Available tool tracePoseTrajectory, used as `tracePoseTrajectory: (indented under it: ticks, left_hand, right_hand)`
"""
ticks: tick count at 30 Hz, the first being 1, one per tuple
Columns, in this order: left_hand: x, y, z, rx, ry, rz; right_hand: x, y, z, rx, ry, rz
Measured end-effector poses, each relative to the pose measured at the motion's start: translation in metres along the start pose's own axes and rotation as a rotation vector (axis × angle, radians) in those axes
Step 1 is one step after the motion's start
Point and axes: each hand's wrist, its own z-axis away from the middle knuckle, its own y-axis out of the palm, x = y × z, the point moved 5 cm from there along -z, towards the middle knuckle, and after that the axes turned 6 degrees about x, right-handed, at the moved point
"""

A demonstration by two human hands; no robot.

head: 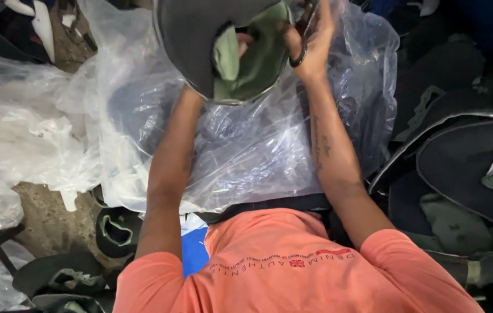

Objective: Trim excess material from shoe components using scissors.

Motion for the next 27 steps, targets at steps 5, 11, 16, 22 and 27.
tracePoseTrajectory:
  ticks: [5,11,16,22,27]
  left_hand:
    - [0.03,-0.02,-0.002,-0.221,-0.156,-0.285]
    - [-0.002,-0.023,-0.001,-0.366,-0.226,-0.432]
    - [-0.032,-0.011,-0.003,-0.365,-0.2,-0.412]
    - [-0.051,0.005,0.001,-0.364,-0.178,-0.357]
    - [-0.067,0.013,0.004,-0.385,-0.138,-0.311]
  right_hand:
    - [0.01,0.02,0.005,0.146,-0.099,-0.089]
    - [0.006,0.029,0.014,0.287,0.046,-0.137]
    - [-0.011,0.049,0.019,0.437,0.265,-0.143]
    - [-0.018,0.033,0.019,0.372,0.139,0.02]
    - [0.002,0.021,0.01,0.339,0.165,0.019]
